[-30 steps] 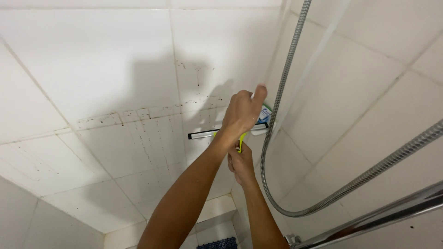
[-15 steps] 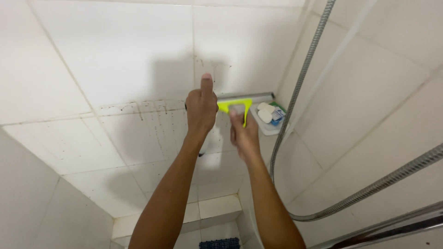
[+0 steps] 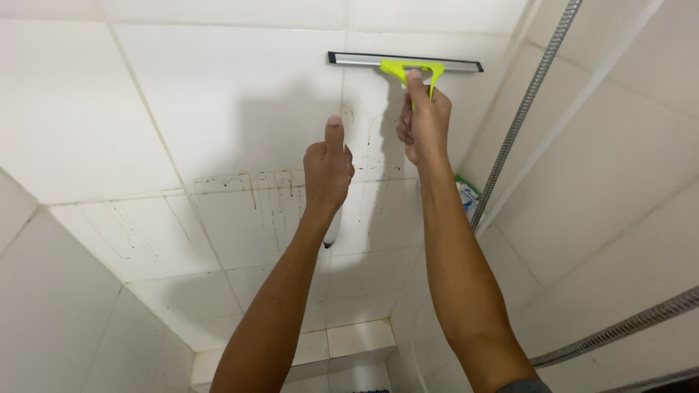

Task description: Cleaning a tiled shower wall using a squeegee and a spray bottle.

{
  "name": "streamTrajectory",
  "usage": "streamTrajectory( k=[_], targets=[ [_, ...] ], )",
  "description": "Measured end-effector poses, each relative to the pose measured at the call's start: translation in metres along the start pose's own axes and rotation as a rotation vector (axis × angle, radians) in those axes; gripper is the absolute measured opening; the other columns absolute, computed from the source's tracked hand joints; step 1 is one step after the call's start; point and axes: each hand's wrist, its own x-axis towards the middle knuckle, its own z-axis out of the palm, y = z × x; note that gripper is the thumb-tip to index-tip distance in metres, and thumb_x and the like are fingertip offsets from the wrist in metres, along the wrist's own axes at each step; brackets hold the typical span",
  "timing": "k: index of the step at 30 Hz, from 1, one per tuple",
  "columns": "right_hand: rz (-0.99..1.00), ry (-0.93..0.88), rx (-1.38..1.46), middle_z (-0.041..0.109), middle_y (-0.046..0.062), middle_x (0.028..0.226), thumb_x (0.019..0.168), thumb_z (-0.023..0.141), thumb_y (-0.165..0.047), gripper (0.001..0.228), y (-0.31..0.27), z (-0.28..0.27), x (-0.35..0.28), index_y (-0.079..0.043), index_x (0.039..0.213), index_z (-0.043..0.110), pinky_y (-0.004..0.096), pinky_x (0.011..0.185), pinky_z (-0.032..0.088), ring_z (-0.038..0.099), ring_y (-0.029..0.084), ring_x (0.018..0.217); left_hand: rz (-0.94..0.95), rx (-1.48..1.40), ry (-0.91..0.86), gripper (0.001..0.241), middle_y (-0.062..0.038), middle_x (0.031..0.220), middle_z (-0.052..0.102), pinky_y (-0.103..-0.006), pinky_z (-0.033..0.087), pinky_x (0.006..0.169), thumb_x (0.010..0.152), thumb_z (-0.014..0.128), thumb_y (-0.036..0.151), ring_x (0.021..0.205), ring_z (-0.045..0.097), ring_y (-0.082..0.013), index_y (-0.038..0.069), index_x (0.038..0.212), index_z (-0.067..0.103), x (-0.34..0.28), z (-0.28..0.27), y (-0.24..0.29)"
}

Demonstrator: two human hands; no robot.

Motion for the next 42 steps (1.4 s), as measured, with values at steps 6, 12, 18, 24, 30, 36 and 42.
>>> streamTrajectory(
  k=[6, 12, 18, 24, 30, 36, 42],
  targets=[
    [0.086, -0.021, -0.027, 0.037, -0.004, 0.050, 0.100, 0.062, -0.039, 0.041, 0.019, -0.007, 0.003, -0.011, 0.074, 0.048, 0.027, 0.032, 0.017, 0.027, 0.006, 0.035, -0.022, 0.042, -0.006, 0.071, 0.004, 0.043, 0.033, -0.0300, 0.025, 0.038, 0.100, 0.037, 0.067, 0.038, 0.031, -0.0084, 0.019, 0.048, 0.033, 0.011, 0.004, -0.013],
    [0.179, 0.030, -0.097, 0.038, -0.006, 0.049, 0.099, 0.062, -0.044, 0.046, 0.069, -0.026, -0.018, -0.012, 0.070, 0.048, 0.028, 0.031, 0.020, 0.028, 0.007, 0.034, -0.056, 0.023, -0.034, 0.071, 0.004, 0.044, 0.030, -0.0298, 0.025, 0.038, 0.101, 0.038, 0.065, 0.039, 0.030, -0.0088, 0.017, 0.049, 0.028, 0.017, 0.007, -0.034],
    [0.239, 0.046, -0.086, 0.037, -0.006, 0.049, 0.099, 0.062, -0.046, 0.046, 0.099, -0.037, -0.039, -0.013, 0.069, 0.048, 0.027, 0.031, 0.020, 0.027, 0.006, 0.034, -0.065, 0.011, -0.042, 0.071, 0.003, 0.042, 0.037, -0.0299, 0.033, 0.038, 0.101, 0.038, 0.062, 0.038, 0.037, -0.0090, 0.016, 0.047, 0.035, 0.016, 0.016, -0.033],
    [0.327, 0.050, -0.120, 0.034, -0.006, 0.047, 0.098, 0.063, -0.049, 0.052, 0.124, -0.055, -0.060, -0.012, 0.066, 0.045, 0.026, 0.031, 0.019, 0.027, 0.006, 0.034, -0.069, -0.037, -0.038, 0.070, 0.004, 0.046, 0.029, -0.0301, 0.027, 0.038, 0.103, 0.042, 0.062, 0.039, 0.032, -0.0091, 0.017, 0.052, 0.027, 0.012, 0.012, -0.041],
    [0.335, 0.024, -0.102, 0.036, -0.006, 0.051, 0.097, 0.064, -0.049, 0.048, 0.119, -0.061, -0.060, -0.012, 0.073, 0.047, 0.026, 0.031, 0.020, 0.028, 0.006, 0.035, -0.071, -0.025, -0.055, 0.070, 0.004, 0.044, 0.031, -0.0303, 0.028, 0.037, 0.102, 0.039, 0.063, 0.038, 0.033, -0.0089, 0.017, 0.050, 0.027, 0.007, 0.022, -0.042],
    [0.295, 0.073, -0.115, 0.042, -0.004, 0.050, 0.102, 0.039, -0.056, 0.050, 0.049, -0.070, -0.025, -0.009, 0.089, 0.051, 0.027, 0.029, 0.020, 0.029, 0.007, 0.033, -0.094, -0.003, -0.110, 0.072, 0.004, 0.044, 0.029, -0.0314, 0.027, 0.037, 0.099, 0.038, 0.069, 0.039, 0.031, -0.0101, 0.019, 0.050, 0.025, 0.006, 0.039, -0.033],
    [0.163, 0.075, -0.139, 0.035, -0.004, 0.048, 0.107, 0.032, -0.055, 0.054, 0.009, -0.078, 0.019, -0.009, 0.082, 0.046, 0.027, 0.030, 0.019, 0.025, 0.007, 0.032, -0.095, 0.062, -0.105, 0.071, 0.003, 0.045, 0.026, -0.0314, 0.023, 0.038, 0.099, 0.036, 0.071, 0.039, 0.027, -0.0103, 0.020, 0.051, 0.024, 0.016, 0.051, -0.033]
  ],
)
